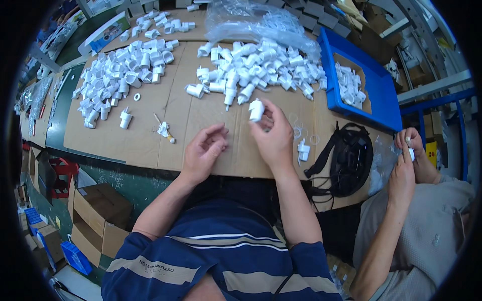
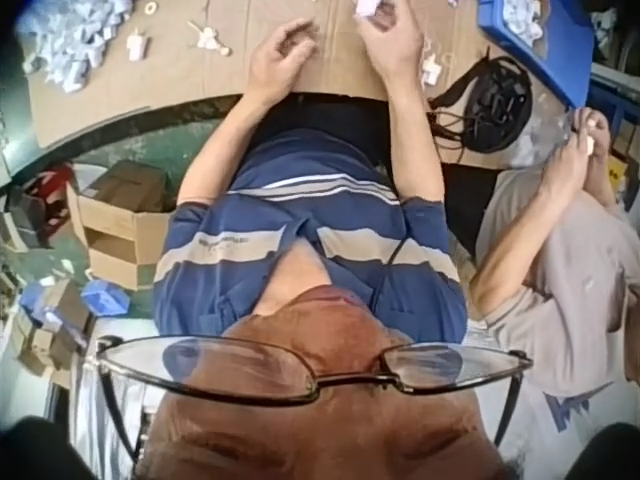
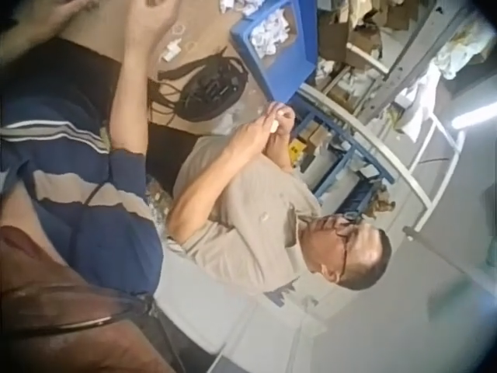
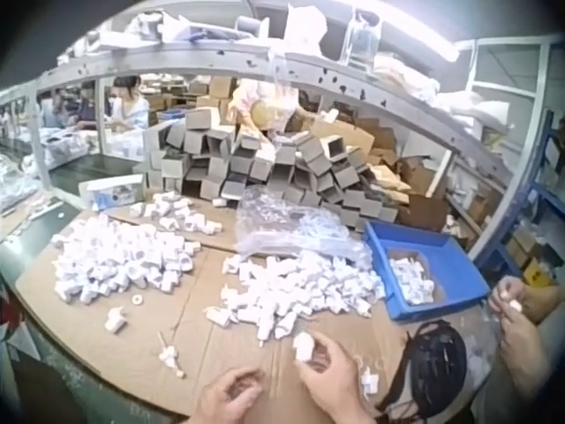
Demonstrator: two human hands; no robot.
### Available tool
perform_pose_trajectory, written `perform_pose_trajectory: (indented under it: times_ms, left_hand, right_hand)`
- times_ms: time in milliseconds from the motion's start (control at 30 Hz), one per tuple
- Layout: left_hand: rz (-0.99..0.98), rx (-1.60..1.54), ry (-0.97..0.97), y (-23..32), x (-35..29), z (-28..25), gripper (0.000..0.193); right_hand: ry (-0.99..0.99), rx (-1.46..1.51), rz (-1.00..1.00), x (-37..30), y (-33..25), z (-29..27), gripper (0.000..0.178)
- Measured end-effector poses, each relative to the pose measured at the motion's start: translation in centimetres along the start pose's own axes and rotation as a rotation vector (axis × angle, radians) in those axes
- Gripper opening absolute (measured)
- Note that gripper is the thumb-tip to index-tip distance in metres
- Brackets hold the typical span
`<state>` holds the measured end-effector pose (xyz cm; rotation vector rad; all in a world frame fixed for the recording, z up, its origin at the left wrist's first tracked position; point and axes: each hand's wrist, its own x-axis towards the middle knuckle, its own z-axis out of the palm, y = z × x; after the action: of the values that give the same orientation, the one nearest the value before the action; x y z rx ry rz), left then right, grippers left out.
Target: Assemble small white plastic components by fitting rubber rings onto them.
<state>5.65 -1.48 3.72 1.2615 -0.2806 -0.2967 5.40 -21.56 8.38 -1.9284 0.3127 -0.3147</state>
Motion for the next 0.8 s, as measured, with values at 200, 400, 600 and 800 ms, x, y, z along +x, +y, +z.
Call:
perform_pose_trajectory:
  times_ms: [200,400,600,800]
  left_hand:
    - [-0.348,-0.640,0.001,-0.2,-1.1,1.6,0.046]
    - [-0.297,-0.591,0.095,-0.4,-1.0,1.2,0.046]
    - [-0.253,-0.558,0.090,-0.7,-1.2,1.5,0.046]
    - [-0.249,-0.535,0.089,-0.4,-1.5,1.6,0.048]
  right_hand:
    - [-0.165,-0.359,-0.649,-6.2,-0.8,1.8,0.050]
    - [0.086,-0.561,-0.225,-4.7,4.1,-3.3,0.023]
    - [0.029,-0.635,-0.318,-3.7,5.4,-3.8,0.019]
    - [0.156,-0.428,-0.257,-3.1,5.7,-3.8,0.012]
